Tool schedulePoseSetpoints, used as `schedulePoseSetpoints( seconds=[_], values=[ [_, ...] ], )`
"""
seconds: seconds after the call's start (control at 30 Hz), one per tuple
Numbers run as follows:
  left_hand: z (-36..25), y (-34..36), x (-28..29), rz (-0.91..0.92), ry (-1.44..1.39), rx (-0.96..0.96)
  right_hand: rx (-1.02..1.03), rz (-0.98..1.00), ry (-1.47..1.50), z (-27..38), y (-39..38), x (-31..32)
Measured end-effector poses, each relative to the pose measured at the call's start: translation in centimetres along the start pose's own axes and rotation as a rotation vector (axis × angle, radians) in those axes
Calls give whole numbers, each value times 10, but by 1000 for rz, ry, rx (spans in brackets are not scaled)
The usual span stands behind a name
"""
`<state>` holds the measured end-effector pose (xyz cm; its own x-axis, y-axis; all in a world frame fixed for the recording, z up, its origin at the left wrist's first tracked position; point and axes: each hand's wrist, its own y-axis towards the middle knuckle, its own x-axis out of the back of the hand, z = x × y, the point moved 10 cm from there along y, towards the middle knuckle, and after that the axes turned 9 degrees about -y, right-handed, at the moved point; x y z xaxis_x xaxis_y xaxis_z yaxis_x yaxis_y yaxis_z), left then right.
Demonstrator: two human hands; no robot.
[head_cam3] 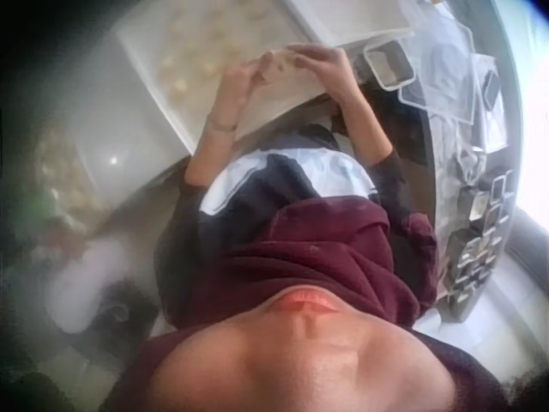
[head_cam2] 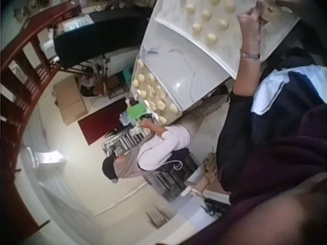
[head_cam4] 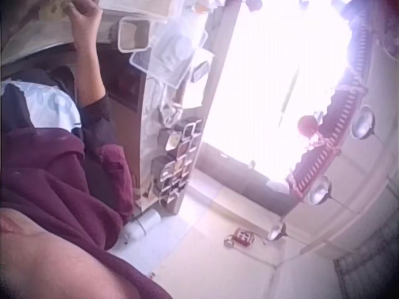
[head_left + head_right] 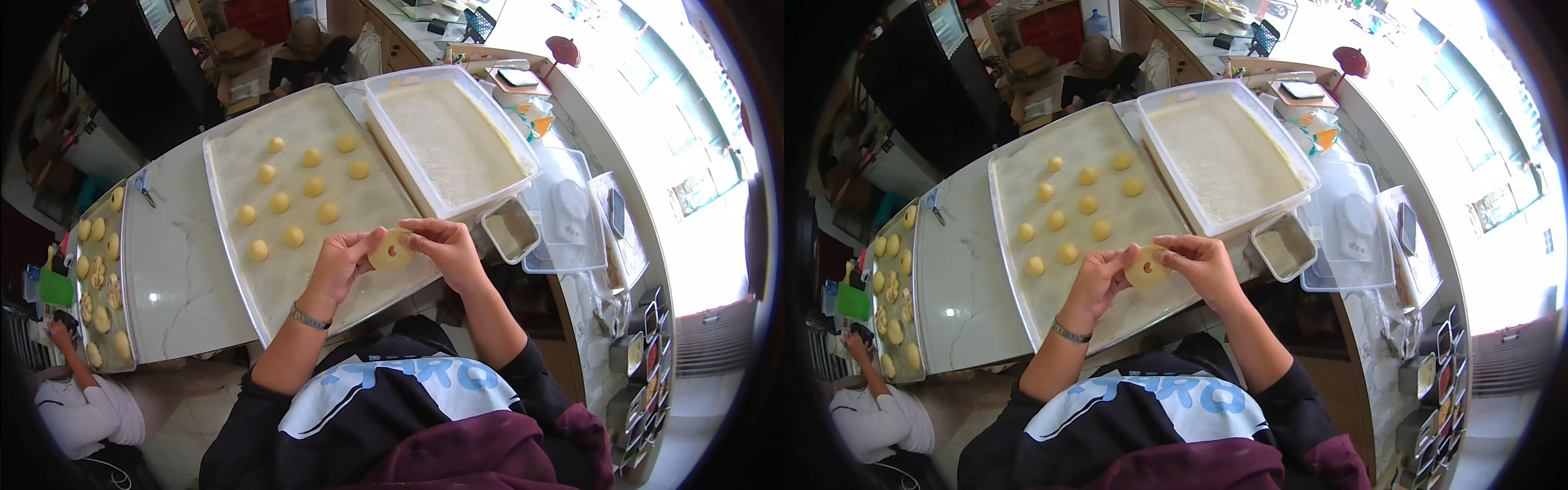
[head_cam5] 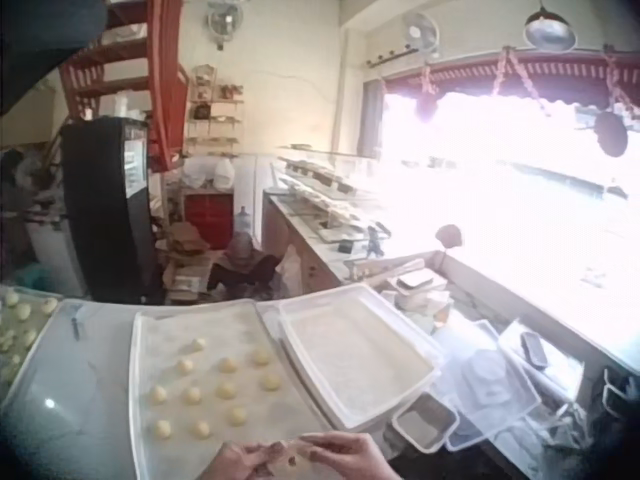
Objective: The person takes balls of dough from a tray, shapes them into rings by hand, and places them into a container of white powder.
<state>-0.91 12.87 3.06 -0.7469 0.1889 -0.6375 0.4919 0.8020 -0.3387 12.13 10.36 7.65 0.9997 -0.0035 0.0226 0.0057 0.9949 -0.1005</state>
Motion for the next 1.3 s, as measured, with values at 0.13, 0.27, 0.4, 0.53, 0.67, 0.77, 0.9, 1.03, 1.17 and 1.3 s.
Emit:
schedulePoseSetpoints(
  seconds=[0.13,0.27,0.4,0.53,0.67,0.77,0.9,1.03,1.17,1.3],
  values=[
    [3,16,-7,14,25,-14,1,91,-27,6,4,-1],
    [0,33,-27,0,40,12,-52,83,-26,4,19,28],
    [-10,49,-38,-17,136,-22,-66,229,-26,19,44,34],
    [-42,60,-63,-28,135,-129,-180,436,25,26,75,30],
    [-84,53,-55,-199,127,-497,-250,456,73,13,140,53],
    [-89,36,-15,-345,36,-584,-227,424,-11,7,209,73],
    [-66,6,37,-505,-140,-570,-206,299,-137,-26,305,92],
    [-37,-28,75,-663,-187,-535,-249,292,-386,-38,343,78],
    [-20,-43,92,-734,-212,-505,-163,321,-596,-35,359,64],
    [-21,-43,92,-745,-227,-484,46,265,-932,-15,362,61]
  ],
)
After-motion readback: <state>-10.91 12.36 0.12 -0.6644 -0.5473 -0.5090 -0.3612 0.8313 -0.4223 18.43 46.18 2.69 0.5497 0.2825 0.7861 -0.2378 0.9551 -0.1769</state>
